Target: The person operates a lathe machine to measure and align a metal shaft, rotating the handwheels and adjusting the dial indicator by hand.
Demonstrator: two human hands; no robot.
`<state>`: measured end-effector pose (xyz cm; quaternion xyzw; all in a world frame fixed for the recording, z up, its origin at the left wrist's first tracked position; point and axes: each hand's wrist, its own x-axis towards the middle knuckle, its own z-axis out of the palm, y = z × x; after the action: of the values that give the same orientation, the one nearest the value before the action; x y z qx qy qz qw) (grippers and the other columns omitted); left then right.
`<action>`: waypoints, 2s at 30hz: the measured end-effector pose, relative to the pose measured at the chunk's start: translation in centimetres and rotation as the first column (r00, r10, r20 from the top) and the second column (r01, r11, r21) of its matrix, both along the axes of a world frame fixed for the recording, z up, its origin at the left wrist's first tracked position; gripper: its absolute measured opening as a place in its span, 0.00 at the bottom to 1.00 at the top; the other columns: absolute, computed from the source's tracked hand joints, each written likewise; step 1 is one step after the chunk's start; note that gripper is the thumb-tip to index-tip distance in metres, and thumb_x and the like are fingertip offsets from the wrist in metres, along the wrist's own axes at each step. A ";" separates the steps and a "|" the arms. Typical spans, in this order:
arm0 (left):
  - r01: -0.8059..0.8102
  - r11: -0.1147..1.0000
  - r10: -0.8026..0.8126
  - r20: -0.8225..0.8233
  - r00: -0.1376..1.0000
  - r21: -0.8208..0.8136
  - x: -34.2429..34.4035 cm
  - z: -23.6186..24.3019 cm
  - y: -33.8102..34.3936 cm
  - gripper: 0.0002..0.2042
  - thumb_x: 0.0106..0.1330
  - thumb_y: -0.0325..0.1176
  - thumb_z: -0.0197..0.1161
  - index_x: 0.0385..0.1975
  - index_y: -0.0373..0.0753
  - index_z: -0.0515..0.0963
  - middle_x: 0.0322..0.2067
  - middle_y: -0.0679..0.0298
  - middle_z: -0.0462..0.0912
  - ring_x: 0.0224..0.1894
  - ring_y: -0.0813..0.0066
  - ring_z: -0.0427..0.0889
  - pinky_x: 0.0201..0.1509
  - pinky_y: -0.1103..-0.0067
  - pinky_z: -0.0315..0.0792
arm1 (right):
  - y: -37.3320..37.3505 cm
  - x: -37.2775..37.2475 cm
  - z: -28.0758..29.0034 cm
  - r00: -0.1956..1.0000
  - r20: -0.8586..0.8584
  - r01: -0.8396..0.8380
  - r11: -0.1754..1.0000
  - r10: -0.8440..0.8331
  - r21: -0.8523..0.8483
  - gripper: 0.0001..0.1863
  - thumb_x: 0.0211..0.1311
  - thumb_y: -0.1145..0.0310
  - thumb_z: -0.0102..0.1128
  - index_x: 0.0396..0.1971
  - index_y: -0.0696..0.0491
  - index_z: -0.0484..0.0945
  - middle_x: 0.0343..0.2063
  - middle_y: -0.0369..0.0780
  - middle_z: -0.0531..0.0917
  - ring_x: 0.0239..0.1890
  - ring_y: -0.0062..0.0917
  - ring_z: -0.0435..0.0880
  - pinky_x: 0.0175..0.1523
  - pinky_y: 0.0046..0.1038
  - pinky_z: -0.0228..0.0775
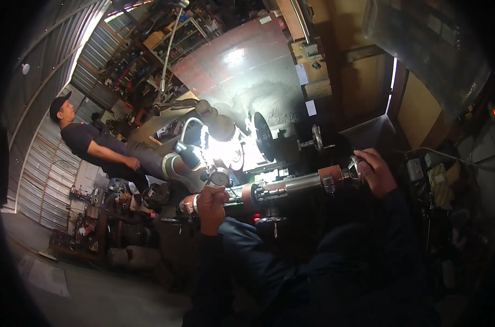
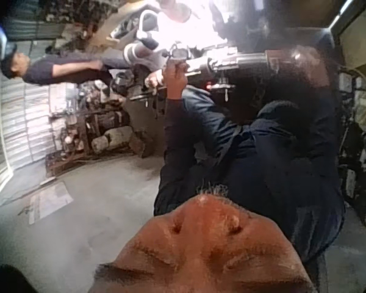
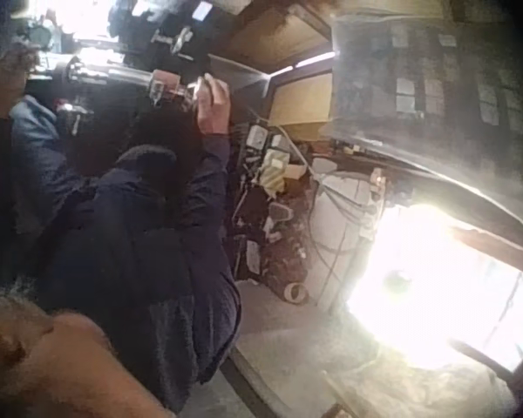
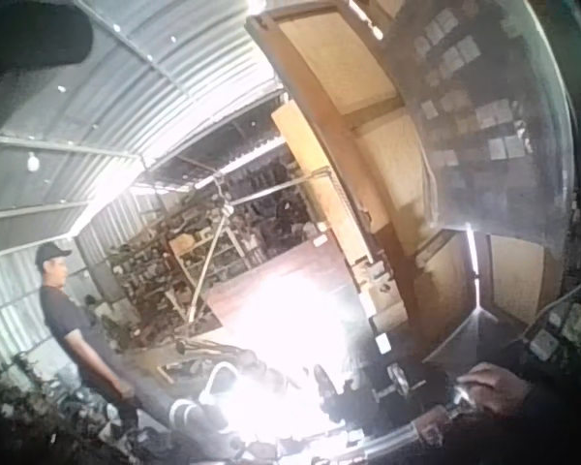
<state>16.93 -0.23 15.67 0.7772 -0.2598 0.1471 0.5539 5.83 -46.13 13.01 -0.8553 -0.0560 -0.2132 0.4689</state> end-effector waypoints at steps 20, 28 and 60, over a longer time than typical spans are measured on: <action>-0.432 0.483 0.273 -0.338 0.901 -0.762 -4.0 -4.7 1.9 0.10 0.76 0.37 0.55 0.36 0.37 0.71 0.17 0.66 0.69 0.16 0.80 0.67 0.17 0.83 0.61 | -4.8 2.9 -11.1 0.979 -0.146 0.149 0.988 -0.141 0.041 0.07 0.62 0.75 0.58 0.38 0.59 0.82 0.32 0.39 0.85 0.39 0.24 0.83 0.46 0.27 0.73; -0.365 0.325 0.000 -0.386 0.923 -0.872 -3.4 -9.5 6.7 0.14 0.70 0.46 0.62 0.38 0.41 0.73 0.24 0.71 0.71 0.23 0.82 0.69 0.18 0.85 0.60 | -6.4 -2.7 -7.9 0.826 -0.562 -0.107 0.972 -0.029 -0.208 0.11 0.64 0.68 0.60 0.40 0.58 0.83 0.31 0.38 0.86 0.36 0.20 0.82 0.43 0.27 0.73; -0.337 0.355 0.019 -0.354 0.935 -0.872 -3.0 -10.0 5.7 0.09 0.72 0.37 0.60 0.39 0.39 0.74 0.27 0.68 0.72 0.24 0.80 0.69 0.24 0.84 0.61 | -6.8 1.9 -12.5 0.937 -0.350 0.018 0.997 0.010 0.077 0.07 0.65 0.68 0.60 0.35 0.56 0.83 0.31 0.33 0.84 0.35 0.19 0.80 0.41 0.26 0.72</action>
<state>13.89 5.44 5.62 0.3709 0.0357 0.2137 0.9030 7.77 -52.92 0.52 -0.8604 0.0386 -0.0608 0.5045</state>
